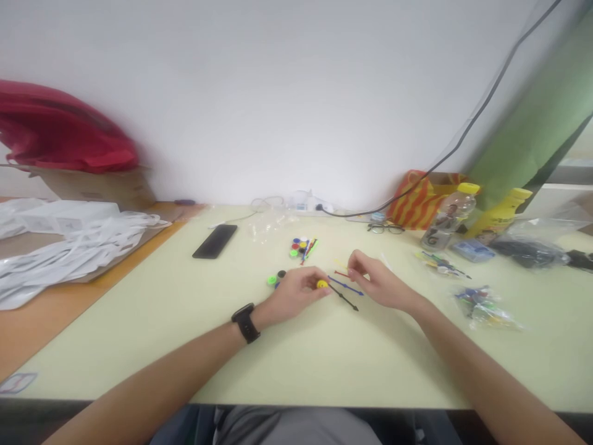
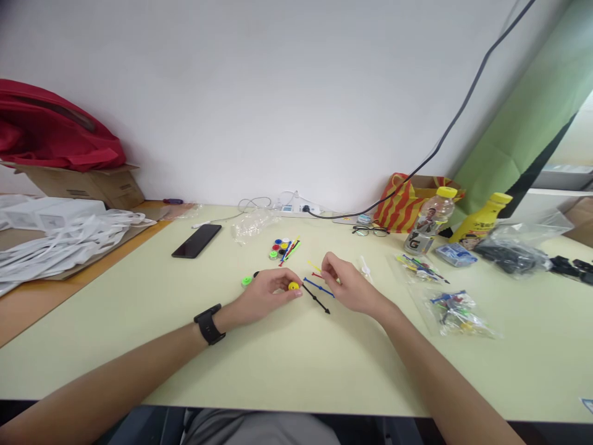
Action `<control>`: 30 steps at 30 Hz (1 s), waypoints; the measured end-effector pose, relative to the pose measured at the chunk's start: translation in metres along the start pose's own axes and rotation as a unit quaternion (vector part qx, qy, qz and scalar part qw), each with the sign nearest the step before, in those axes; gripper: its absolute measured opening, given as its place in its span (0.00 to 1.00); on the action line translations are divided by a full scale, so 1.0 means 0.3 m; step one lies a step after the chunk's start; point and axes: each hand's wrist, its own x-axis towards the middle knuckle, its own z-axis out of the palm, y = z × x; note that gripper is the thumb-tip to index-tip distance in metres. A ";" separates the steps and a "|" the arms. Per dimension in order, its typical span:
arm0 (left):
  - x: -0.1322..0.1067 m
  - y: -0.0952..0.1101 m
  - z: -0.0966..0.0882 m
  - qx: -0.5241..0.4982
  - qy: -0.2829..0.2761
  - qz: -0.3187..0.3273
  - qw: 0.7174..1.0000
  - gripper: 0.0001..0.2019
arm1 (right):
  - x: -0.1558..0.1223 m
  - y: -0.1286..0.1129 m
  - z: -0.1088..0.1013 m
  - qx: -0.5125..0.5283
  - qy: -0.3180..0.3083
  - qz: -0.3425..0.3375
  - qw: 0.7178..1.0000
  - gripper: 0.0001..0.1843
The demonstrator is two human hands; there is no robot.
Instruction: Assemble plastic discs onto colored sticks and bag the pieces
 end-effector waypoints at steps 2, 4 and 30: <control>-0.004 -0.006 0.010 -0.055 -0.043 -0.026 0.997 0.14 | 0.002 -0.013 0.019 0.032 0.009 -0.008 0.999 0.06; -0.008 -0.015 0.013 -0.061 -0.051 -0.037 0.996 0.15 | 0.002 -0.025 0.042 0.052 0.023 -0.010 0.998 0.06; -0.006 0.018 0.002 -0.126 -0.022 -0.024 0.991 0.19 | -0.037 -0.132 0.094 0.179 -0.037 -0.005 0.983 0.07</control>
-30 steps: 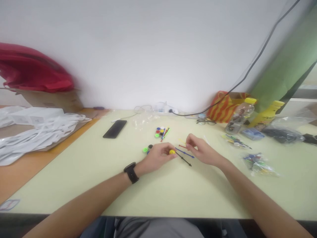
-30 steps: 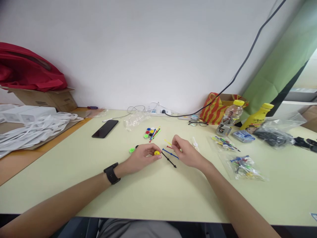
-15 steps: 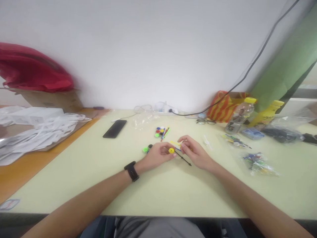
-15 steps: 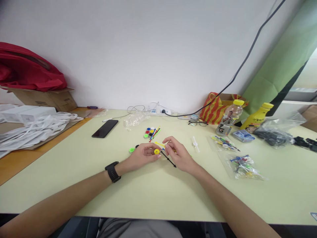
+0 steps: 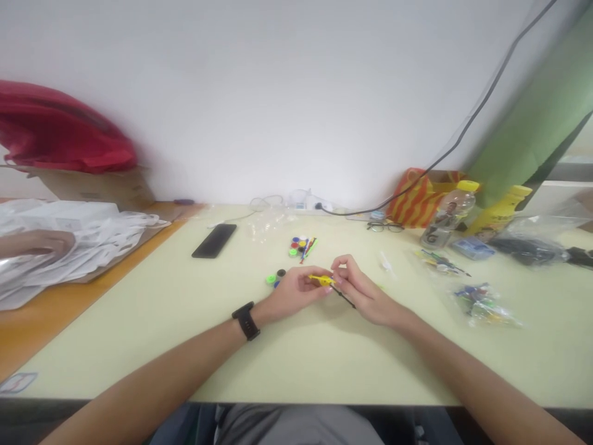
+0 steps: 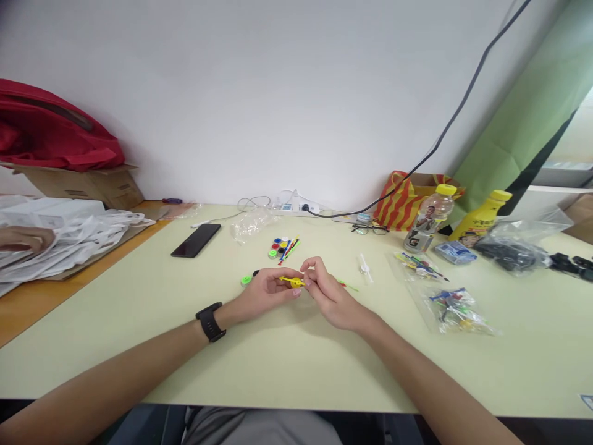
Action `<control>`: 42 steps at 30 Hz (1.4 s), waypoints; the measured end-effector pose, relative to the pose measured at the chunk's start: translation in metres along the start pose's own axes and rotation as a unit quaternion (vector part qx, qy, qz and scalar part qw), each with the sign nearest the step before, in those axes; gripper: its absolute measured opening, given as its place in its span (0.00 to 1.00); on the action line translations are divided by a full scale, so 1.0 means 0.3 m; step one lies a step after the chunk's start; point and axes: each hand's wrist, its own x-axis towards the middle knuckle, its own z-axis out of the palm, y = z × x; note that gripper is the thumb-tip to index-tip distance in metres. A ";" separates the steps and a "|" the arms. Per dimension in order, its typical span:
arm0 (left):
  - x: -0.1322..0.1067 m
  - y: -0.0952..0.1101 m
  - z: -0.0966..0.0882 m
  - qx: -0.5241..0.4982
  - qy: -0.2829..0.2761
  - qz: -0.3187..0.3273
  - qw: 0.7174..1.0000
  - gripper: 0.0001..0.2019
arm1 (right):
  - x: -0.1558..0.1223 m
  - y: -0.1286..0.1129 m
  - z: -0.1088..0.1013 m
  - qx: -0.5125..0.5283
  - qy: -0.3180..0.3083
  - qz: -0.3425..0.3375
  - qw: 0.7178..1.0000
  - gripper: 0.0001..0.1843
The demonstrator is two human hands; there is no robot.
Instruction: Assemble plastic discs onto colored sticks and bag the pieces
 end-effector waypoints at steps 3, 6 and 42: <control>-0.001 -0.001 -0.001 -0.010 0.001 0.001 1.000 0.18 | 0.003 0.016 0.003 -0.030 0.000 -0.024 0.999 0.06; 0.001 -0.005 -0.002 -0.013 0.006 0.005 1.000 0.18 | 0.005 0.028 0.008 -0.052 0.003 -0.033 0.998 0.06; -0.018 0.033 -0.047 0.300 0.048 0.175 0.937 0.10 | 0.018 0.049 -0.004 -0.208 0.082 -0.087 0.971 0.06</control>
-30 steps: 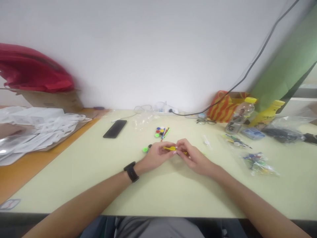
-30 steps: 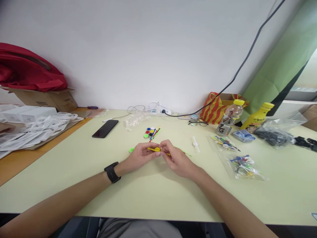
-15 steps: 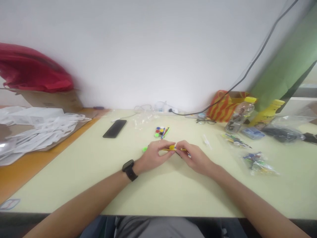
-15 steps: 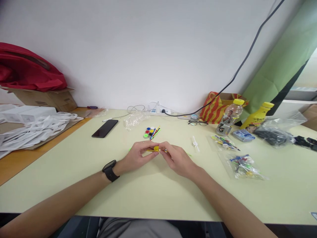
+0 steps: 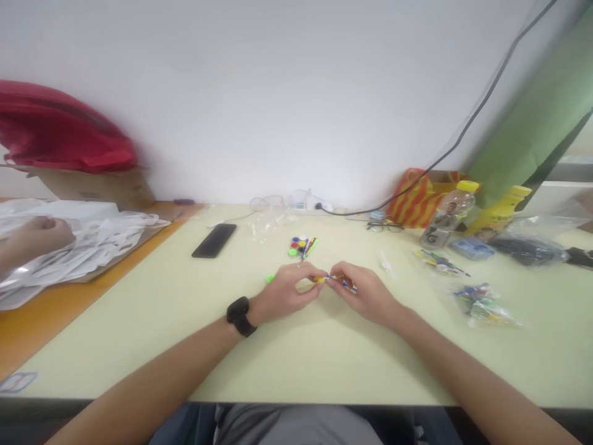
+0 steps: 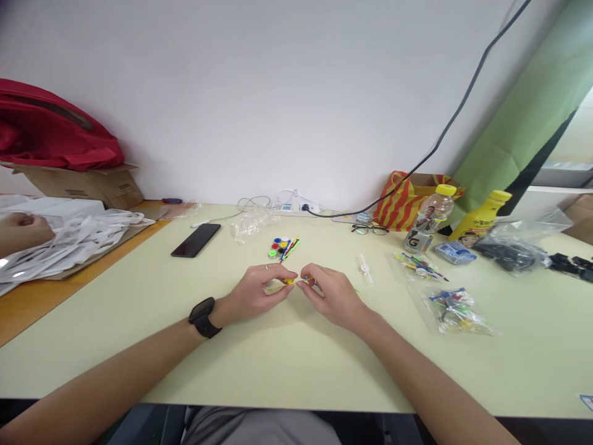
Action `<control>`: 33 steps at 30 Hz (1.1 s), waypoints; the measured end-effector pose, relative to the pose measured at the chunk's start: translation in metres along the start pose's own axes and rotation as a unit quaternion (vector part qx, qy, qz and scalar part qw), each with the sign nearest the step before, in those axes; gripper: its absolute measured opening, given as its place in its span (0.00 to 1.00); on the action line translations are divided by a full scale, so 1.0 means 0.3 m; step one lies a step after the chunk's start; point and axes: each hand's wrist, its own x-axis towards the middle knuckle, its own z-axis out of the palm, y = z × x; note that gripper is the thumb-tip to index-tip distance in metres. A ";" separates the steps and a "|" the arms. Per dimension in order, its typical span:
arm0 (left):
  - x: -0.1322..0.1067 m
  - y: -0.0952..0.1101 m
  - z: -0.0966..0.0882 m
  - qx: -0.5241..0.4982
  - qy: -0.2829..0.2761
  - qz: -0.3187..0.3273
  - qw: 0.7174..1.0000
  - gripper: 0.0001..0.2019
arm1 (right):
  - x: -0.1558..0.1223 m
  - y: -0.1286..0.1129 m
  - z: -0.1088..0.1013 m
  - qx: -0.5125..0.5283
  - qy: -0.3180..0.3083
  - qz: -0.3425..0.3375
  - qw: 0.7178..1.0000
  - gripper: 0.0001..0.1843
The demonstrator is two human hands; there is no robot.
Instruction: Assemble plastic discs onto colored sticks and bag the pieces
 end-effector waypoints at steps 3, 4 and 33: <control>0.004 -0.001 -0.010 -0.002 -0.009 -0.001 1.000 0.09 | 0.000 -0.003 -0.001 0.040 -0.011 0.018 0.999 0.09; 0.006 0.000 -0.013 -0.006 -0.011 -0.001 1.000 0.08 | 0.000 -0.005 -0.001 0.056 -0.015 0.023 0.998 0.10; 0.039 -0.050 -0.017 -0.350 0.027 -0.215 0.912 0.17 | -0.003 -0.025 -0.015 0.244 -0.011 0.064 0.968 0.24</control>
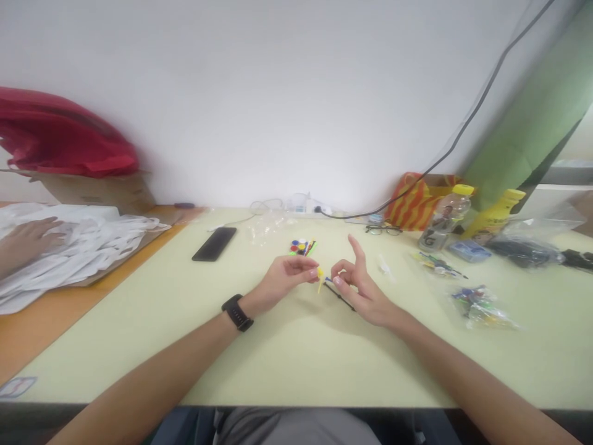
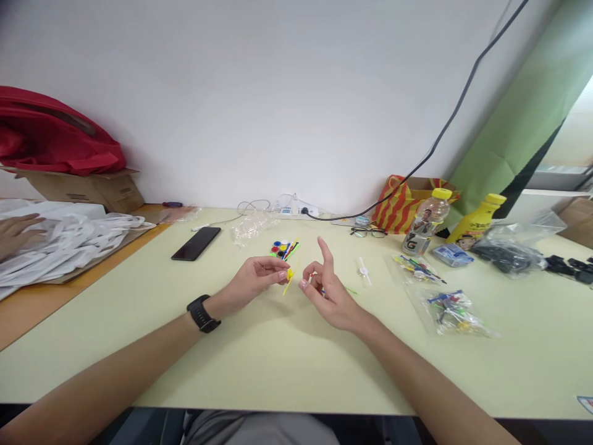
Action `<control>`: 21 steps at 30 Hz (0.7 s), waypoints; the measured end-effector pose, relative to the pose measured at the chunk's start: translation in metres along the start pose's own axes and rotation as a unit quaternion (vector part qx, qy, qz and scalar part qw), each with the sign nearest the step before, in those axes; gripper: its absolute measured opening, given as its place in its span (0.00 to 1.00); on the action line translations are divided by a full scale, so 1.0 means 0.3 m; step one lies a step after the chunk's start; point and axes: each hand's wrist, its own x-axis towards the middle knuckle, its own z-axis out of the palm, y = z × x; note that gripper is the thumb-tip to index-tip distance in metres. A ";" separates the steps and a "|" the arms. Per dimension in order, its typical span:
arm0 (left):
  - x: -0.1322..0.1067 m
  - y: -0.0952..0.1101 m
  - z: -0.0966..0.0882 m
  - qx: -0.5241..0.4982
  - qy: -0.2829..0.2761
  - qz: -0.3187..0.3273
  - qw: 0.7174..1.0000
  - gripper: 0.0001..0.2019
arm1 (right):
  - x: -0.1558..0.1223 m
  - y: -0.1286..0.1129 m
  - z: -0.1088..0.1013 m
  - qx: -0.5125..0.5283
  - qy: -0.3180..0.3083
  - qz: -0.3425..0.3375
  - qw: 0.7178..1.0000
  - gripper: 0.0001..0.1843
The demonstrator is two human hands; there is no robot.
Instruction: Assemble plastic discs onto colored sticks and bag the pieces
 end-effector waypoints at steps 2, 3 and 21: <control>0.000 0.000 -0.002 0.002 0.002 0.004 1.000 0.16 | 0.005 0.001 -0.011 0.007 -0.059 0.022 0.998 0.23; 0.001 -0.001 -0.002 0.003 0.002 0.006 1.000 0.16 | 0.008 0.002 -0.018 0.010 -0.089 0.029 0.996 0.30; -0.022 0.015 0.030 0.048 -0.054 -0.008 0.997 0.15 | 0.020 0.005 0.005 -0.016 -0.039 0.037 0.998 0.20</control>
